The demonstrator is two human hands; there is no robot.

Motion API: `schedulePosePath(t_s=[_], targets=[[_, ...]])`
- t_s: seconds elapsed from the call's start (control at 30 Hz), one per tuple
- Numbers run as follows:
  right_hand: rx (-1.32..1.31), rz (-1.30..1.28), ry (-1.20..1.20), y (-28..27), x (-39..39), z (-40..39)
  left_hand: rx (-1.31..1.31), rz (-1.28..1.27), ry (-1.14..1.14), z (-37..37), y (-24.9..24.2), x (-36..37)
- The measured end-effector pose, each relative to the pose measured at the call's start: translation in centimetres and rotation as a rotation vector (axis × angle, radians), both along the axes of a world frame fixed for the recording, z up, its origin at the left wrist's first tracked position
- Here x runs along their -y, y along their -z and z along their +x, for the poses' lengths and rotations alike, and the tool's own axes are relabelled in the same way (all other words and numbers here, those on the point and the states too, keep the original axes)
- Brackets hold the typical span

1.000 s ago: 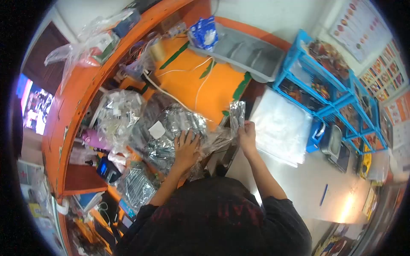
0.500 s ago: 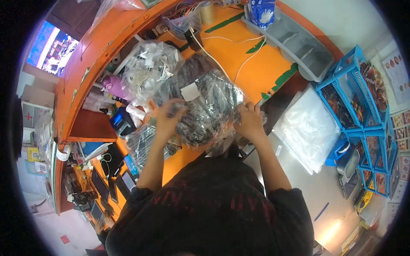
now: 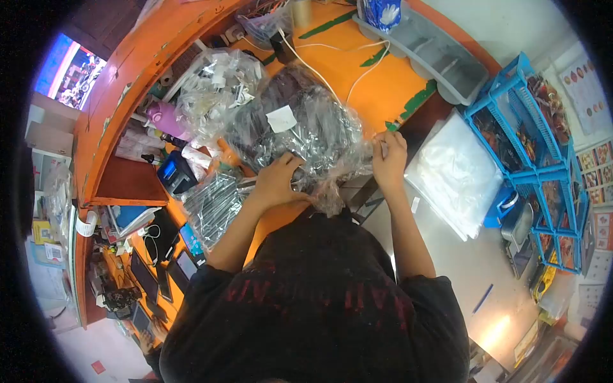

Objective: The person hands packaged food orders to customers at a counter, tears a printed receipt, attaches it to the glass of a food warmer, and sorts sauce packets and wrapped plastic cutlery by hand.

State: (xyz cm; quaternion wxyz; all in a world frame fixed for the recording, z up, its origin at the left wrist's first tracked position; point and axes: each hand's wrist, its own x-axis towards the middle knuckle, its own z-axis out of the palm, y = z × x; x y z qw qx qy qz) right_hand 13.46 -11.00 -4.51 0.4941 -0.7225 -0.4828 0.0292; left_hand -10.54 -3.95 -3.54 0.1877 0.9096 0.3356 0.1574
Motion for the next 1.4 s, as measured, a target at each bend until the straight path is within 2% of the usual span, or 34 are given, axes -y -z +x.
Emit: schedulePosePath(t_s=[0.03,0.1,0.13,0.17,0.23,0.27,0.3,0.33,0.37,0.4,0.43,0.5,0.53,0.57,0.6,0.63,0.67,0.7,0.73,0.8,0.87,0.93,1.0,1.07,1.13,1.17,1.23,1.37,1.4], targets=[[0.001,-0.004,0.004,0.0,0.3,-0.6,0.001,-0.004,0.004,0.2,-0.2,0.3],[-0.054,0.011,-0.044,-0.4,-0.1,-1.6,0.136,-0.18,-0.166,1.3,-1.0,-0.1],[-0.151,-0.026,-0.184,-1.7,0.0,-2.1,0.243,-0.15,-0.192,2.4,-2.9,0.3],[-0.157,-0.028,-0.173,-3.2,0.0,-2.8,0.236,-0.154,-0.183,4.1,-3.9,1.0],[-0.279,-0.144,-0.549,-6.0,-0.6,-3.5,0.402,0.079,-0.2,7.2,-4.8,1.9],[-0.083,-0.085,-0.483,-6.6,-1.1,-3.4,0.409,0.082,-0.194,7.8,-3.9,0.9],[-0.075,-0.079,-0.478,-7.1,-1.0,-3.1,0.469,-0.067,-0.195,8.4,-2.3,-0.6],[-0.039,0.1,-0.248,-7.6,-0.8,-2.8,0.524,-0.214,-0.192,8.7,-2.1,-1.5],[-0.003,0.28,-0.02,-8.0,-0.6,-2.5,0.532,-0.202,-0.183,8.6,-2.1,-2.2],[-0.185,0.179,-0.094,-7.4,0.5,-2.5,0.538,-0.276,-0.19,8.2,-2.7,-2.7],[-0.181,0.185,-0.092,-6.4,0.7,-2.8,0.541,-0.353,-0.199,8.2,-3.0,-2.9],[-0.191,-0.138,-0.486,-3.1,0.7,-4.2,0.587,-0.446,-0.133,8.4,-2.9,-2.1],[-0.194,-0.129,-0.48,-1.0,0.6,-4.1,0.638,-0.466,-0.031,8.6,-3.0,-1.1],[0.205,-0.189,-0.332,1.3,0.2,-3.8,0.69,-0.483,0.071,8.8,-3.2,-0.2],[0.599,-0.247,-0.171,3.5,-0.3,-3.6,0.597,-0.516,0.174,8.5,-3.5,1.0],[0.597,-0.239,-0.167,5.7,-1.1,-3.3,0.502,-0.547,0.273,8.1,-3.9,1.9],[0.653,-0.194,-0.138,7.8,-1.9,-3.0,0.5,-0.541,0.276,7.8,-4.5,2.2],[0.708,-0.152,-0.109,7.6,-2.5,-3.0,0.412,-0.571,0.366,7.2,-5.0,2.2],[0.305,-0.133,-0.233,7.4,-2.6,-2.8,0.322,-0.603,0.456,6.6,-5.3,2.0],[0.238,-0.179,-0.197,7.2,-3.7,-2.8,0.399,-0.517,0.028,5.4,-3.9,-0.1],[0.167,-0.229,-0.168,6.8,-4.0,-3.4,0.363,-0.168,-0.238,3.5,-2.3,-3.0],[0.283,-0.436,-0.106,5.0,-4.0,-4.3,0.327,-0.132,-0.248,1.6,0.7,-5.2],[0.243,-0.49,-0.113,2.3,-3.5,-5.4,0.199,-0.131,-0.201,1.2,0.9,-5.4],[0.201,-0.549,-0.126,1.7,-3.6,-6.4,0.187,-0.164,-0.203,1.4,2.0,-5.8],[0.281,-0.332,-0.2,2.3,-3.6,-7.1,0.181,-0.219,-0.205,1.3,2.3,-6.1],[0.278,-0.337,-0.203,3.2,-3.8,-7.0,0.177,-0.224,-0.207,1.2,2.3,-6.1],[0.044,-0.421,-0.329,5.0,-4.6,-5.9,0.232,-0.256,-0.167,1.1,2.1,-6.2],[-0.148,-0.391,-0.25,5.4,-4.8,-4.8,0.227,-0.197,-0.207,1.4,1.9,-5.8],[-0.056,-0.172,-0.314,5.6,-4.5,-5.3,0.186,-0.18,-0.234,1.5,1.9,-5.7]])
